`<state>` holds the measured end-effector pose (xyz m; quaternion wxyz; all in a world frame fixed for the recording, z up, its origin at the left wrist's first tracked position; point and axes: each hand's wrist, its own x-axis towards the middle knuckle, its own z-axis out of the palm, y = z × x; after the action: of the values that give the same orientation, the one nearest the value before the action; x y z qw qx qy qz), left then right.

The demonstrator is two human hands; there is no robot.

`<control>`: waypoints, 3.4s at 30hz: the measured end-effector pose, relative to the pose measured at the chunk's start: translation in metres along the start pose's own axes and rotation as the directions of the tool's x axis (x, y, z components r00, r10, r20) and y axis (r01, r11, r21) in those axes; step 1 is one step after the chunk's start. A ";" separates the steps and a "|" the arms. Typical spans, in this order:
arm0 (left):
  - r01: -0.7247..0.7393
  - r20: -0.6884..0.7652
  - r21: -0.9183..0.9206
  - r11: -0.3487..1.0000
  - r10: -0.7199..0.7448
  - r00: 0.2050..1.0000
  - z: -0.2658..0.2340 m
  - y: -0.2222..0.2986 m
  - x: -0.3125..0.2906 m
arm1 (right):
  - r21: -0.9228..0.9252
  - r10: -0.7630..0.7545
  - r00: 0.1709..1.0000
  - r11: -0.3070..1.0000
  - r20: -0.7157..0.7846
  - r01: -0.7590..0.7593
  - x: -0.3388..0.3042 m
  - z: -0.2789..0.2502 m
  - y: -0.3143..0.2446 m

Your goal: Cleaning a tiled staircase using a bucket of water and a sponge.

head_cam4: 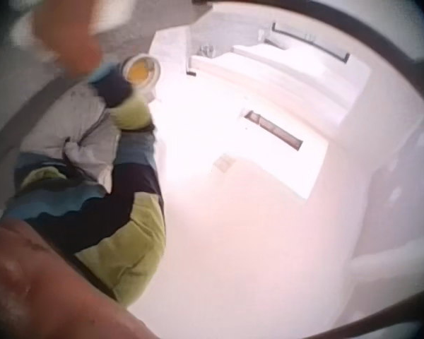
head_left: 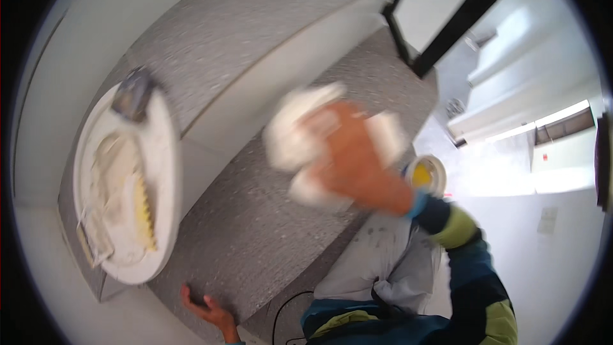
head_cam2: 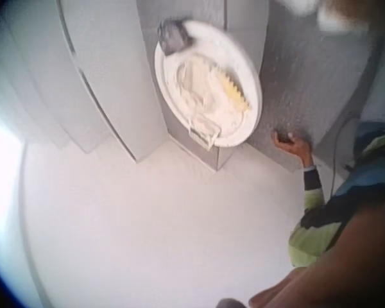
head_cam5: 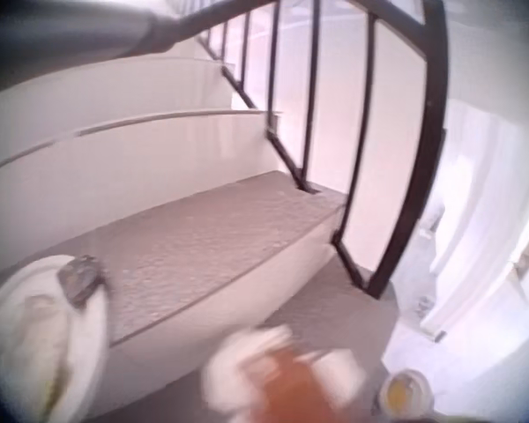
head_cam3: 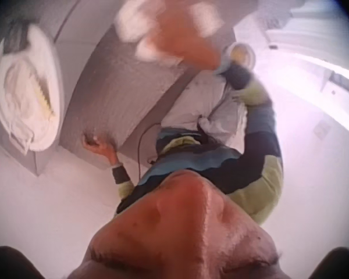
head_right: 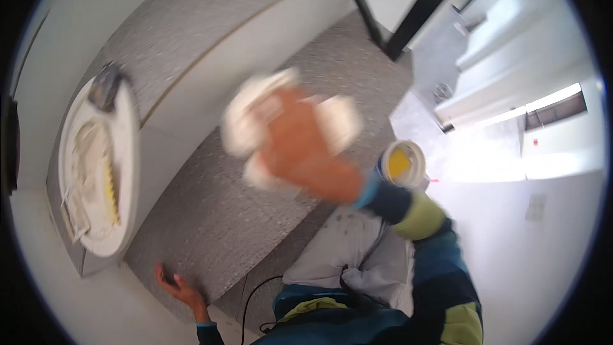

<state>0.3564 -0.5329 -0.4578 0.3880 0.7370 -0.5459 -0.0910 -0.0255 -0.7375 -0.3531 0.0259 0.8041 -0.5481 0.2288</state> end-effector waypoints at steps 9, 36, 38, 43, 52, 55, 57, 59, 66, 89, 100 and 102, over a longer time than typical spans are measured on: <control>0.044 -0.019 0.086 0.995 -0.043 0.999 0.007 0.000 -0.005 | 0.442 -0.484 0.874 0.794 0.045 0.417 -0.017 0.095 0.008; 0.102 -0.053 0.092 0.990 -0.098 0.994 0.009 -0.002 -0.010 | -0.757 0.646 0.760 0.535 0.080 -0.375 -0.110 -0.088 0.300; 0.046 -0.003 0.115 0.992 -0.046 0.999 0.006 -0.004 -0.008 | -0.767 0.709 0.695 0.379 -0.119 -0.518 -0.117 -0.144 0.281; 0.069 0.052 0.103 0.992 -0.075 0.996 0.002 0.008 -0.003 | -0.307 0.582 0.796 0.737 -0.164 -0.602 -0.071 -0.176 0.183; -0.073 0.006 0.110 0.991 0.073 0.997 0.020 0.018 -0.015 | 0.116 0.096 0.992 0.988 0.085 -0.105 -0.013 0.032 0.018; -0.262 0.163 0.065 0.963 0.249 0.955 0.048 0.065 -0.035 | 0.129 0.115 0.992 0.984 0.053 -0.121 -0.024 0.070 0.011; -0.415 0.366 0.250 0.875 0.311 0.877 0.057 0.098 -0.043 | 0.167 0.081 0.997 0.983 0.004 -0.080 -0.026 0.075 0.006; -0.395 0.348 0.166 0.904 0.321 0.881 0.084 0.121 -0.043 | 0.267 0.055 0.996 0.961 0.067 -0.071 -0.029 0.078 0.015; -0.336 0.436 0.083 0.938 0.269 0.859 0.106 0.153 -0.025 | 0.330 0.037 0.982 0.939 0.188 -0.098 -0.025 0.074 0.029; -0.369 0.464 0.185 0.911 0.251 0.850 0.103 0.154 -0.031 | 0.407 -0.065 0.990 0.914 0.126 0.008 -0.001 0.080 0.069; -0.370 0.305 0.131 0.920 0.318 0.898 0.106 0.142 -0.036 | 0.099 0.046 0.998 0.994 0.041 -0.050 -0.037 -0.042 0.146; -0.300 0.306 0.101 0.949 0.258 0.917 0.109 0.137 -0.032 | 0.252 0.181 0.982 0.949 0.050 -0.188 -0.054 -0.060 0.133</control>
<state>0.1826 -0.5704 -0.4493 0.2582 0.6566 -0.7014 -0.1011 -0.1805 -0.7263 -0.3489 -0.1066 0.7489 -0.5872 0.2882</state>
